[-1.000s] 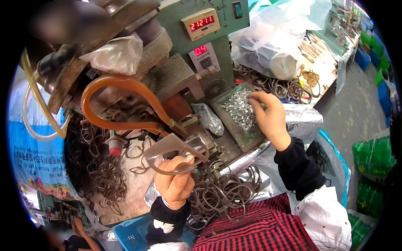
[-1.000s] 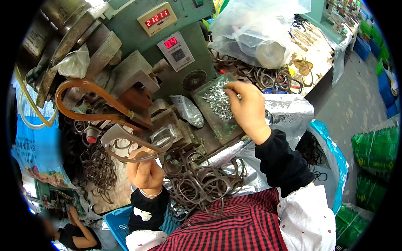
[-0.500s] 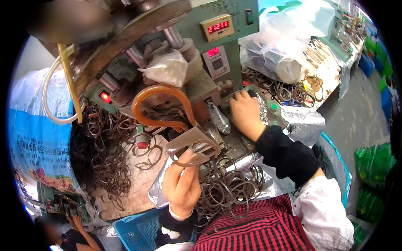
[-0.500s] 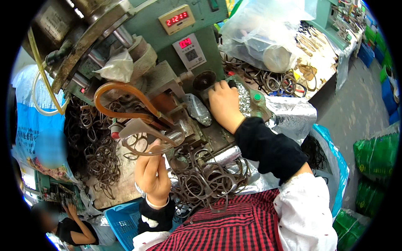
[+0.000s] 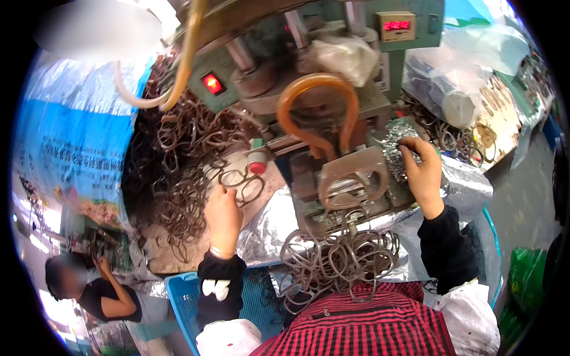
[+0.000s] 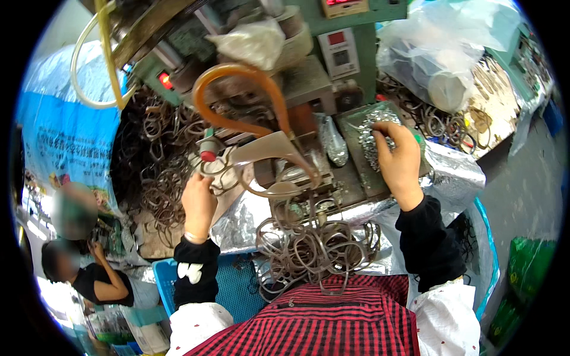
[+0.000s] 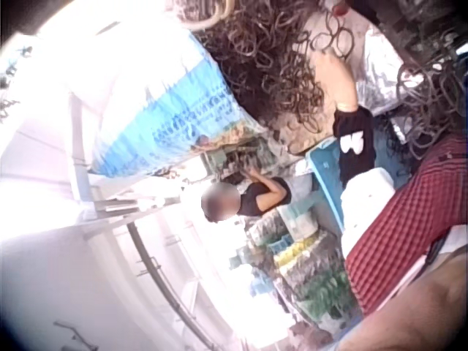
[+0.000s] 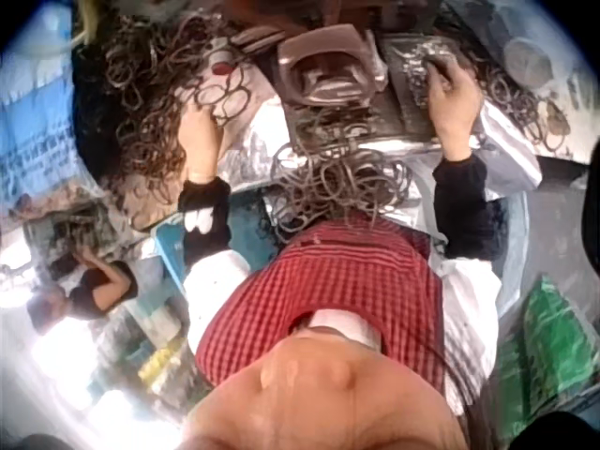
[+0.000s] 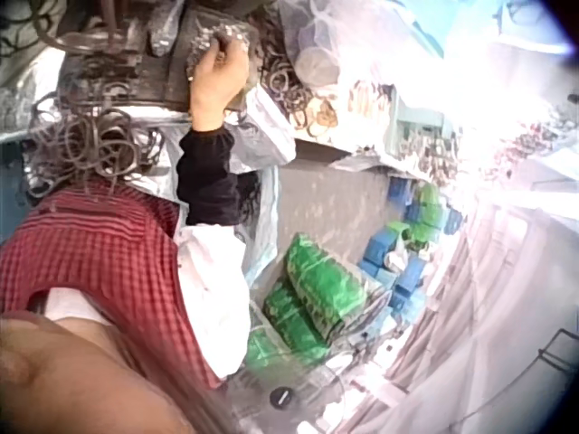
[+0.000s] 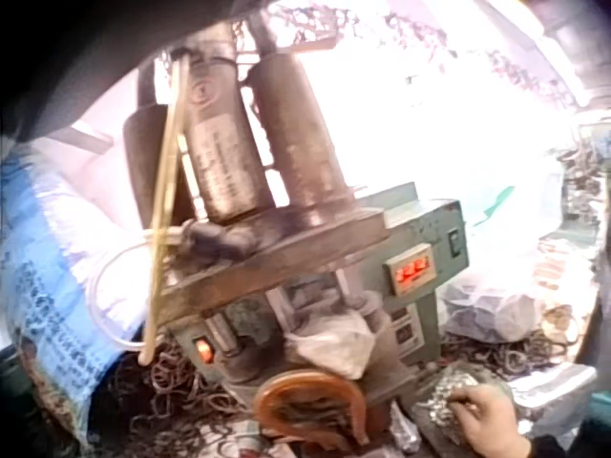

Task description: The person repeatedly picks small metal components from a tray and places them into a press machine, then removes the assembled parts. The process is continuous and repetitive, with the person handling multiple small metal pieces throughout the clip.

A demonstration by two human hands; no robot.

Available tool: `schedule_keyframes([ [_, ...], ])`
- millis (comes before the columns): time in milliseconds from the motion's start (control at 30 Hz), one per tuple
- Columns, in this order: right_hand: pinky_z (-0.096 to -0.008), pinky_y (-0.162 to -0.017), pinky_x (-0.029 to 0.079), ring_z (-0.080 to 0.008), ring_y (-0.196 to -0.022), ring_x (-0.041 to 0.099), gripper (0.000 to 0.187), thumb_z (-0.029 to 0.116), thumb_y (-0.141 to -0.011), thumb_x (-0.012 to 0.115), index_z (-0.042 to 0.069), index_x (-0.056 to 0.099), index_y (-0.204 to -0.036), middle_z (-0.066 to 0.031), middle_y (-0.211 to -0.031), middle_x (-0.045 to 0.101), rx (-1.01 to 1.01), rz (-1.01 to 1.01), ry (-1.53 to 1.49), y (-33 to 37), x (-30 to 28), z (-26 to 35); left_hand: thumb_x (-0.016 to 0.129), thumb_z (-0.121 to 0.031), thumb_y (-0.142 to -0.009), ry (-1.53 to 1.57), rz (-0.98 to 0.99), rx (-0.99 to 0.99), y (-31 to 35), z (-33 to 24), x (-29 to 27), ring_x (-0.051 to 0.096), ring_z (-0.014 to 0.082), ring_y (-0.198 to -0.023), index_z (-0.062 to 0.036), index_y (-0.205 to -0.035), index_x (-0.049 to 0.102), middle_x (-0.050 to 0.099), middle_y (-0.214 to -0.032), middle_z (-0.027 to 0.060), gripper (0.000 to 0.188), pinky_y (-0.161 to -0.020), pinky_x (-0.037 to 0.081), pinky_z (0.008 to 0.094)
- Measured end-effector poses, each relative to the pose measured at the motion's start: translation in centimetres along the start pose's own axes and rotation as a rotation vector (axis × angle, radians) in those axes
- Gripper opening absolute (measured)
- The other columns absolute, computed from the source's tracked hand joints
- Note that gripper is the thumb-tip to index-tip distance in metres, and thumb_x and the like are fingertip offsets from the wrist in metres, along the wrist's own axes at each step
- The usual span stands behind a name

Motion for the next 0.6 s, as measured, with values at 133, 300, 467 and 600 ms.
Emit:
schedule_keyframes([
  [133, -0.0381, -0.081, 0.048, -0.0311, -0.092, 0.063, 0.011, 0.001, -0.082, 0.068, 0.003, 0.069, -0.093, -0.0127, -0.096, 0.067, -0.056, -0.108, 0.242, 3.2, -4.7, -1.0, 0.066, -0.007, -0.073, 0.08, -0.018, -0.021, 2.6, 3.0, 5.3, 0.061, 0.0343, -0.081, -0.0095, -0.085, 0.075, 0.061, -0.079, 0.0127, 0.015, -0.071, 0.051, 0.0437],
  [300, -0.0307, -0.079, 0.049, -0.0225, -0.087, 0.065, 0.012, 0.0, -0.082, 0.069, 0.001, 0.071, -0.094, -0.0095, -0.09, 0.069, 0.296, -0.09, -0.033, 6.2, -8.2, -2.7, 0.064, -0.005, -0.094, 0.962, -0.137, -0.496, 4.8, 4.2, 2.8, 0.055, 0.0099, -0.062, 0.0018, -0.112, 0.07, 0.064, -0.075, 0.0018, 0.021, -0.057, 0.043, 0.0233],
  [467, -0.0366, -0.076, 0.051, -0.0285, -0.083, 0.066, 0.018, -0.002, -0.076, 0.071, 0.004, 0.074, -0.093, -0.0109, -0.087, 0.071, -0.224, 0.073, -0.182, 0.3, -2.2, 9.3, 0.057, -0.009, -0.101, 1.069, -0.248, -0.43, 2.4, 1.0, 0.4, 0.049, 0.0037, -0.065, 0.002, -0.126, 0.065, 0.058, -0.079, -0.0025, 0.028, -0.056, 0.039, 0.0194],
  [600, -0.036, -0.078, 0.052, -0.0285, -0.088, 0.066, 0.018, 0.002, -0.078, 0.073, 0.003, 0.072, -0.096, -0.0112, -0.094, 0.07, -0.074, 0.058, -0.434, -0.6, 2.1, 8.3, 0.057, -0.006, -0.1, 1.117, -0.303, -0.524, 2.5, -3.0, 1.5, 0.05, 0.005, -0.059, 0.0024, -0.125, 0.065, 0.061, -0.076, -0.0003, 0.028, -0.054, 0.041, 0.0196],
])
Point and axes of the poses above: each hand's wrist, its own y-axis away from the middle knuckle, its own x-axis out of the palm, z = x × y, the point moved 6 cm from there along -y, towards the middle knuckle
